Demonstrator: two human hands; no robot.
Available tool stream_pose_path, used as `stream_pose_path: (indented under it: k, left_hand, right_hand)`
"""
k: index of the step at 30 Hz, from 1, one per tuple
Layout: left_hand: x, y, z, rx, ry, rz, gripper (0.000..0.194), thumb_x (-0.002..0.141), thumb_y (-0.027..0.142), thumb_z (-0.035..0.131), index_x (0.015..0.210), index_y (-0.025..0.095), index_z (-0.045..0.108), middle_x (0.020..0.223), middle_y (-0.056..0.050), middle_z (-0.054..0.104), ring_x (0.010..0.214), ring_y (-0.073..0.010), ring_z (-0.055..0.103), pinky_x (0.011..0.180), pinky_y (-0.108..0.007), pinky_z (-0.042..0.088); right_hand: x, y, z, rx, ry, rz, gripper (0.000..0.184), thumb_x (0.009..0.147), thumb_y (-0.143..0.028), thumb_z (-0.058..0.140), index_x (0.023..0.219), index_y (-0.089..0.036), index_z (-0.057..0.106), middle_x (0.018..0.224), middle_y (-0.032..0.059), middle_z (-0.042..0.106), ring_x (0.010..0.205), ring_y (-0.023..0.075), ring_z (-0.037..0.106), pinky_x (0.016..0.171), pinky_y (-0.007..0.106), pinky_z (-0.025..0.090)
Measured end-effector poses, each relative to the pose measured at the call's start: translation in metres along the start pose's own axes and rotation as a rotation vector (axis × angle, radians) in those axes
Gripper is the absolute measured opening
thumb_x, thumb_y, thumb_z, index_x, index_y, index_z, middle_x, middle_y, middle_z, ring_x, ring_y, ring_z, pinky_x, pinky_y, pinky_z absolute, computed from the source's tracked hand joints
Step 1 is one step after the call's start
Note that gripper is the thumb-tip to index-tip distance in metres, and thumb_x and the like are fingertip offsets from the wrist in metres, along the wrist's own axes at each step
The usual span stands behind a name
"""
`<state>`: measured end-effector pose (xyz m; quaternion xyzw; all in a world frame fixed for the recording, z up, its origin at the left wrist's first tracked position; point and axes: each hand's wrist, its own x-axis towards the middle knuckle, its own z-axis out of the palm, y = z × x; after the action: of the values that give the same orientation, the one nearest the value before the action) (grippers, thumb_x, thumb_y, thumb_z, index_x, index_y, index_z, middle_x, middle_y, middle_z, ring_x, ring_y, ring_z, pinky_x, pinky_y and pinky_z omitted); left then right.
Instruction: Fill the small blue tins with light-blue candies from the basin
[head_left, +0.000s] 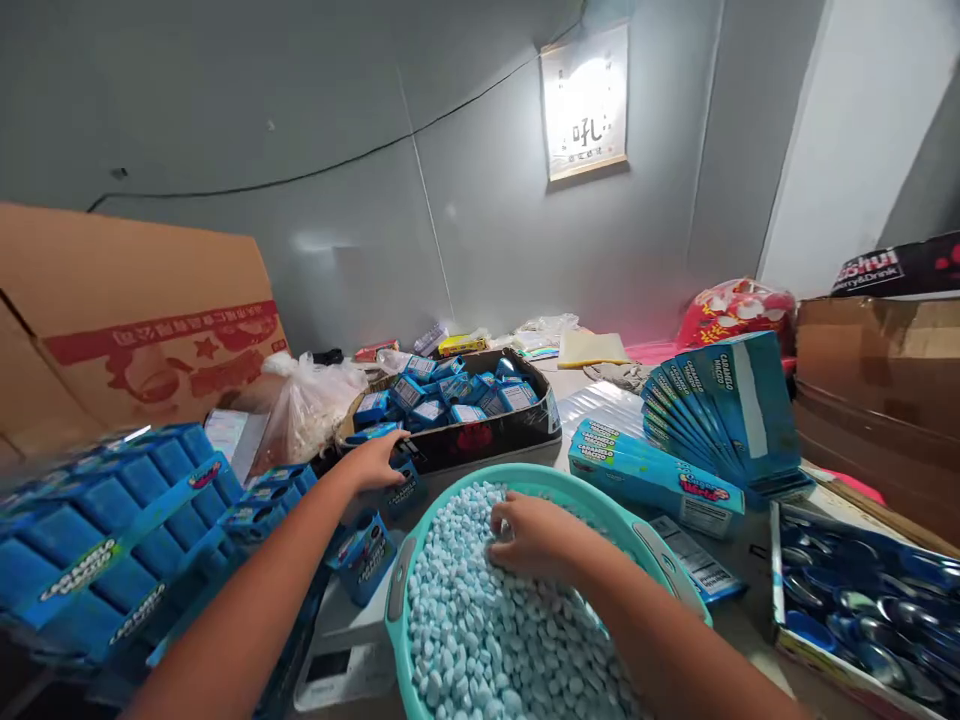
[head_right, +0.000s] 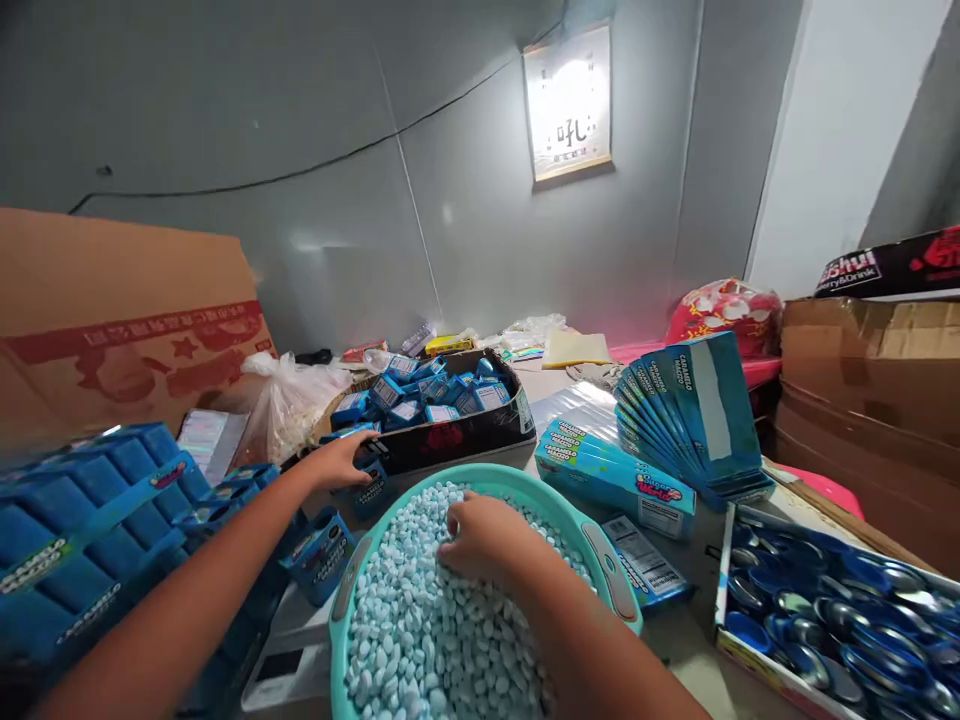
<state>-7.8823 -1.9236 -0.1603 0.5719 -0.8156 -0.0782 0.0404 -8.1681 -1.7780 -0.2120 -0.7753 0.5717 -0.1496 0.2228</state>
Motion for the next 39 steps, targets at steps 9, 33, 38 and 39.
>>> stream_pose_path:
  k: [9,33,38,39]
  left_hand:
    - [-0.014,-0.019,0.033,-0.07,-0.002,-0.01,0.12,0.074,0.032,0.079,0.167,0.009,0.006,0.137,-0.022,0.068,0.124,-0.0337,0.067,0.1,-0.036,0.05]
    - [-0.231,0.012,0.131,-0.747,1.054,-0.26,0.032,0.09,0.03,0.072,0.119,0.024,0.061,0.117,-0.007,0.067,0.111,-0.0229,0.068,0.102,-0.042,0.056]
    - [-0.187,0.014,0.116,-0.538,0.814,-0.246,0.07,0.084,0.037,0.077,0.145,0.023,0.047,0.147,-0.014,0.056,0.139,-0.0314,0.054,0.115,-0.049,0.048]
    - [-0.178,0.011,0.113,-0.558,0.73,-0.299,0.069,0.084,0.039,0.077,0.145,0.022,0.049,0.143,-0.014,0.06,0.135,-0.0323,0.058,0.113,-0.05,0.05]
  right_hand:
    - [0.001,0.005,-0.006,-0.064,-0.114,0.105,0.026,0.078,-0.015,0.064,0.096,-0.021,0.081,0.095,0.0049,0.079,0.077,0.0187,0.067,0.064,0.027,0.043]
    - [0.0,0.011,-0.007,-0.219,-0.08,0.037,0.02,0.084,-0.031,0.059,0.091,-0.025,0.076,0.086,0.0071,0.076,0.073,0.0222,0.066,0.065,0.034,0.047]
    - [0.003,-0.009,0.0,-0.253,-0.08,-0.035,0.019,0.088,-0.02,0.052,0.09,-0.02,0.071,0.101,0.0102,0.075,0.094,0.0246,0.069,0.086,0.035,0.05]
    - [0.002,-0.012,-0.001,-0.24,-0.065,-0.034,0.02,0.09,-0.02,0.051,0.092,-0.02,0.07,0.103,0.0103,0.075,0.095,0.0247,0.069,0.087,0.035,0.05]
